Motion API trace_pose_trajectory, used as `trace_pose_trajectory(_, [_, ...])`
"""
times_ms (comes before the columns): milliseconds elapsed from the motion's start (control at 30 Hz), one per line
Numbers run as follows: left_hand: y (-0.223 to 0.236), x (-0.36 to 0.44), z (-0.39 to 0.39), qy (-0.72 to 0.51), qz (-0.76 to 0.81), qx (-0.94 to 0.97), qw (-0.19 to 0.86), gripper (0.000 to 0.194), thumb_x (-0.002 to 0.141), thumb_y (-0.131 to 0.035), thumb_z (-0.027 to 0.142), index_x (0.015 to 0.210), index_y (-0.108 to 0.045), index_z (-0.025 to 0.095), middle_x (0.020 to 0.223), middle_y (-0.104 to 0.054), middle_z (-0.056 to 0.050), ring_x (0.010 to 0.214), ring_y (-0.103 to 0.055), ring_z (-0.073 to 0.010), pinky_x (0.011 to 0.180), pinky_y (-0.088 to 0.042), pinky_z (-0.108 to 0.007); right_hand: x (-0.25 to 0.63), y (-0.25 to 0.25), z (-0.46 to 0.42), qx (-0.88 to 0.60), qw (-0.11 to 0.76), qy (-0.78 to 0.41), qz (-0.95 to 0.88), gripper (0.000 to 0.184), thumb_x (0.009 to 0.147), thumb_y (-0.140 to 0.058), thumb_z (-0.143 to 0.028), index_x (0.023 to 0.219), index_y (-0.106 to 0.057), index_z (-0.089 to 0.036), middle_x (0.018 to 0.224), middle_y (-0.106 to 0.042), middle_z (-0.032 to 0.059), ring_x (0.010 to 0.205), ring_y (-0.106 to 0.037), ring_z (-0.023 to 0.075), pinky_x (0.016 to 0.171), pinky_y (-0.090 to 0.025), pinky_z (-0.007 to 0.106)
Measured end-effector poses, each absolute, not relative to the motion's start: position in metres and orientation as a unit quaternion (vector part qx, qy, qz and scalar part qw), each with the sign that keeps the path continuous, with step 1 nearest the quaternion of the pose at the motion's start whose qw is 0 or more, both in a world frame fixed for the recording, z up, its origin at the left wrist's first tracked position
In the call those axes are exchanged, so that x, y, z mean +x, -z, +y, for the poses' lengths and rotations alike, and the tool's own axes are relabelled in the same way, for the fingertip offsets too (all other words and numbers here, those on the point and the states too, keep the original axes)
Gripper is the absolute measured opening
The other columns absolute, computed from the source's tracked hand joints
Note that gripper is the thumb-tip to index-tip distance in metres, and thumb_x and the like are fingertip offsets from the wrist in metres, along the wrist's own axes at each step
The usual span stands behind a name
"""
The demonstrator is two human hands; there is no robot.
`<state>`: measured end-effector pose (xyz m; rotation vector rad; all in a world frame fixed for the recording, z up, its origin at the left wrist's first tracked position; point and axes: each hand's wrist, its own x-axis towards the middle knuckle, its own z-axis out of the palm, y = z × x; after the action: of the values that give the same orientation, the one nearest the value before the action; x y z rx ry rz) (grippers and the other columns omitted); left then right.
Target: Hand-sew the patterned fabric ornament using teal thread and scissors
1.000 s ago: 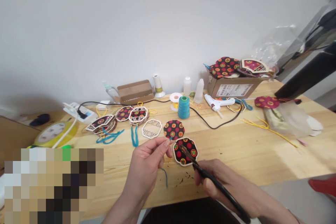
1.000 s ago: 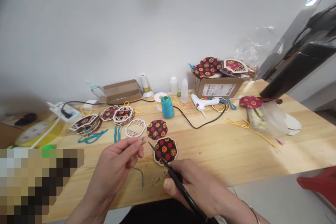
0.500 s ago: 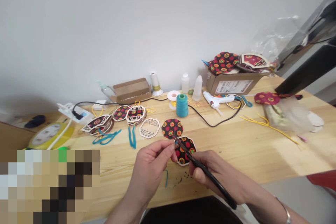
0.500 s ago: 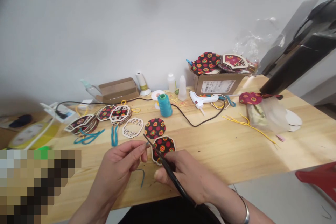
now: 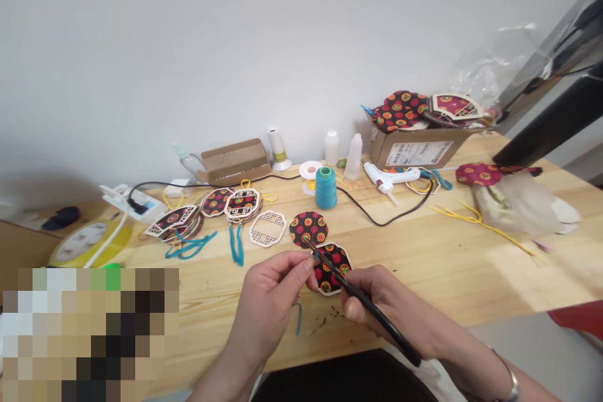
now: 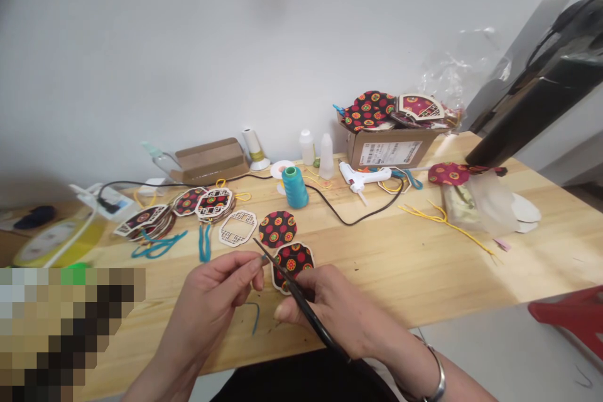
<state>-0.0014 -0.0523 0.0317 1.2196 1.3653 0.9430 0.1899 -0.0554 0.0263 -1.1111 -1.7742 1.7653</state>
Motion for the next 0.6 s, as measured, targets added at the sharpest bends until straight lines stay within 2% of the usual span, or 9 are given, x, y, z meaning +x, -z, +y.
trace_pose_trajectory(400, [-0.027, -0.007, -0.053, -0.417, 0.561, 0.475, 0.535, 0.022, 0.079, -0.063, 0.034, 0.065, -0.066, 0.016, 0.057, -0.057, 0.003, 0.042, -0.029, -0.0037, 0.040, -0.020, -0.020, 0.193, -0.022, -0.056, -0.397, 0.219, -0.642, -0.619, 0.037, 0.080, -0.059, -0.042, 0.063, -0.038, -0.016, 0.057, -0.027, -0.0071, 0.053, -0.021, 0.0053, 0.046, -0.019, 0.020])
trace_pose_trajectory(500, [-0.024, -0.012, -0.049, -0.468, 0.557, 0.424, 0.539, 0.015, 0.076, -0.067, 0.032, 0.073, -0.068, 0.017, 0.059, -0.058, 0.003, 0.042, -0.030, -0.0029, 0.040, -0.020, -0.018, 0.197, -0.024, -0.059, -0.409, 0.159, -0.614, -0.656, 0.032, 0.074, -0.065, -0.036, 0.063, -0.042, -0.016, 0.057, -0.034, -0.0070, 0.054, -0.027, 0.0054, 0.046, -0.020, 0.019])
trace_pose_trajectory(600, [-0.025, -0.014, -0.045, -0.517, 0.545, 0.385, 0.536, 0.015, 0.074, -0.068, 0.030, 0.071, -0.067, 0.015, 0.059, -0.058, 0.002, 0.042, -0.031, -0.0023, 0.040, -0.021, -0.017, 0.199, -0.030, -0.065, -0.392, 0.075, -0.555, -0.730, 0.024, 0.066, -0.069, -0.030, 0.065, -0.050, -0.016, 0.056, -0.043, -0.0073, 0.051, -0.032, 0.0057, 0.045, -0.021, 0.019])
